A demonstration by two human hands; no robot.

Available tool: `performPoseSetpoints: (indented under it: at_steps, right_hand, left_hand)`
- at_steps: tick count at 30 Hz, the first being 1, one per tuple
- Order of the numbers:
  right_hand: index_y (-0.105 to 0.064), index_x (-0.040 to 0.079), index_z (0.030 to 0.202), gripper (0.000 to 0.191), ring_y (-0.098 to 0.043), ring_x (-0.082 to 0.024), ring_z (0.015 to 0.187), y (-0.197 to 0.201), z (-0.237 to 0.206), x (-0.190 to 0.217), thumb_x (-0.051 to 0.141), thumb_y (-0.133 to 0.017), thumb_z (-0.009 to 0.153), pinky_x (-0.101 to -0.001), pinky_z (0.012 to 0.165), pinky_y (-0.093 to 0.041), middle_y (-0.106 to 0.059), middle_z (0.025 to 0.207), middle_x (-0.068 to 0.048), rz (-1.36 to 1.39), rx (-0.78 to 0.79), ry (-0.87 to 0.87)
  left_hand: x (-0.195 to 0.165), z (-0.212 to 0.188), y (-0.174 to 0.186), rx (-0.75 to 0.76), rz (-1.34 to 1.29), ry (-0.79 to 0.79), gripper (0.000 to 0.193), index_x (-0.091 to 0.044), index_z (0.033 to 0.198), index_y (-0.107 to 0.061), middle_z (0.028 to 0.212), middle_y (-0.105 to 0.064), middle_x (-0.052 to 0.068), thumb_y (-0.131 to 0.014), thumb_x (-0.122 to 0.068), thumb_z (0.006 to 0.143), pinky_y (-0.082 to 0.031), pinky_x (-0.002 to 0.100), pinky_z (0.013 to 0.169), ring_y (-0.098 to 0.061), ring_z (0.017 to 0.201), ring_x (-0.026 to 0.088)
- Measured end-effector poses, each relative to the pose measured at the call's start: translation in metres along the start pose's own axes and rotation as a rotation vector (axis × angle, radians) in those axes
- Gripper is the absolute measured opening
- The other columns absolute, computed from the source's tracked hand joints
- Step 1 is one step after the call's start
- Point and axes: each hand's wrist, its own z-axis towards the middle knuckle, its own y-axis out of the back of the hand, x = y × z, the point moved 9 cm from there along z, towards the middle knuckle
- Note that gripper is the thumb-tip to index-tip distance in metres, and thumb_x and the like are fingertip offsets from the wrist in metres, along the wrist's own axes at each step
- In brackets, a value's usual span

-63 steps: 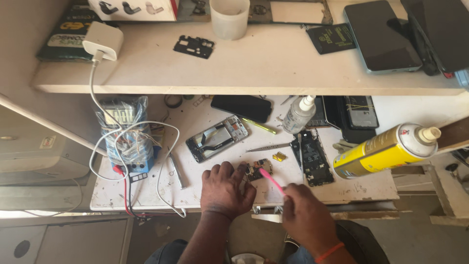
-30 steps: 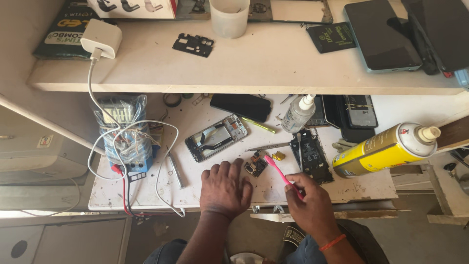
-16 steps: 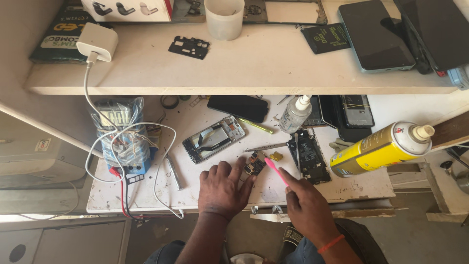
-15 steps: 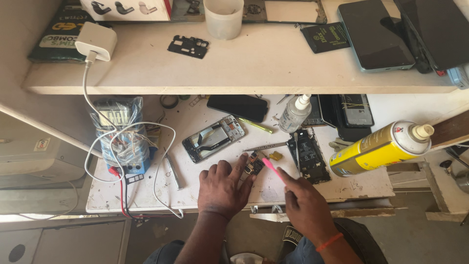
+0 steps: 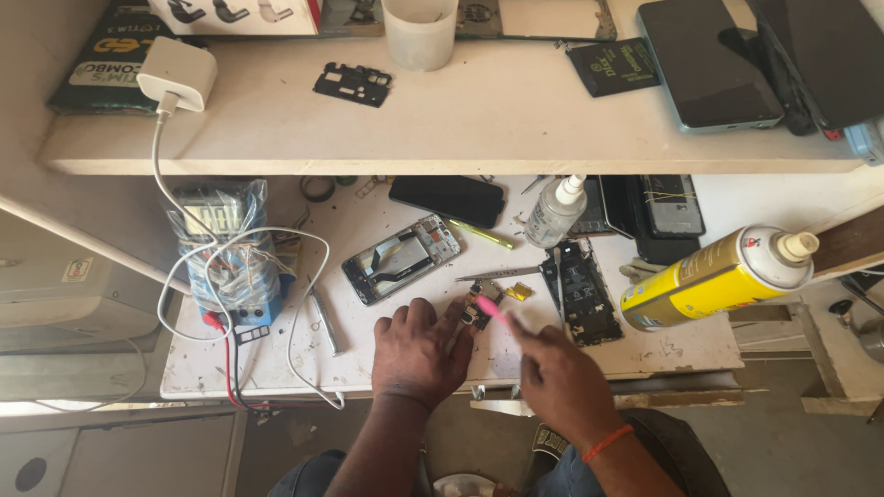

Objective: The person works on a disassembled smartphone motherboard at a repair bench. They probe the board with multimeter test leads, manipulate small components with tweezers, and scrub the board with a pink brush, with a spray can and other phone parts on the bench.

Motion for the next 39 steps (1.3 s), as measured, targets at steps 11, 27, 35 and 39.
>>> performPoseSetpoints:
  at_steps: [11, 27, 35, 39]
  right_hand:
    - [-0.062, 0.021, 0.138, 0.053, -0.066, -0.033, 0.077, -0.004, 0.007, -0.003, 0.007, -0.059, 0.087, -0.044, 0.07, -0.053, -0.062, 0.084, -0.014, 0.014, -0.023, 0.017]
    - [-0.065, 0.018, 0.137, 0.052, -0.066, -0.034, 0.077, 0.0, 0.003, -0.02, 0.008, -0.061, 0.087, -0.044, 0.073, -0.053, -0.065, 0.083, -0.017, 0.153, 0.022, 0.061]
    - [-0.066, 0.017, 0.135, 0.049, -0.068, -0.028, 0.069, 0.001, 0.004, -0.031, 0.007, -0.06, 0.088, -0.0383, 0.068, -0.054, -0.069, 0.081, -0.017, 0.298, 0.031, -0.018]
    - [-0.066, 0.017, 0.135, 0.045, -0.068, -0.027, 0.068, 0.006, 0.001, -0.037, 0.008, -0.061, 0.09, -0.0379, 0.067, -0.054, -0.07, 0.084, -0.016, 0.325, -0.028, -0.088]
  left_hand:
    - [0.003, -0.001, -0.003, 0.016, -0.005, 0.003, 0.045, -0.025, 0.126, -0.072, 0.091, -0.06, 0.007, -0.063, -0.045, 0.087, -0.042, 0.048, 0.075, -0.061, 0.087, 0.029]
    - [0.001, -0.001, -0.003, 0.001, 0.005, 0.006, 0.044, -0.024, 0.124, -0.073, 0.089, -0.06, 0.007, -0.064, -0.043, 0.086, -0.043, 0.047, 0.076, -0.061, 0.086, 0.028]
    - [0.002, -0.003, -0.002, -0.023, -0.006, 0.005, 0.042, -0.02, 0.12, -0.072, 0.09, -0.061, 0.008, -0.065, -0.046, 0.087, -0.042, 0.048, 0.075, -0.061, 0.086, 0.028]
    - [0.001, -0.003, -0.002, -0.018, 0.012, 0.003, 0.041, -0.017, 0.116, -0.072, 0.09, -0.061, 0.009, -0.065, -0.046, 0.087, -0.042, 0.049, 0.074, -0.061, 0.086, 0.029]
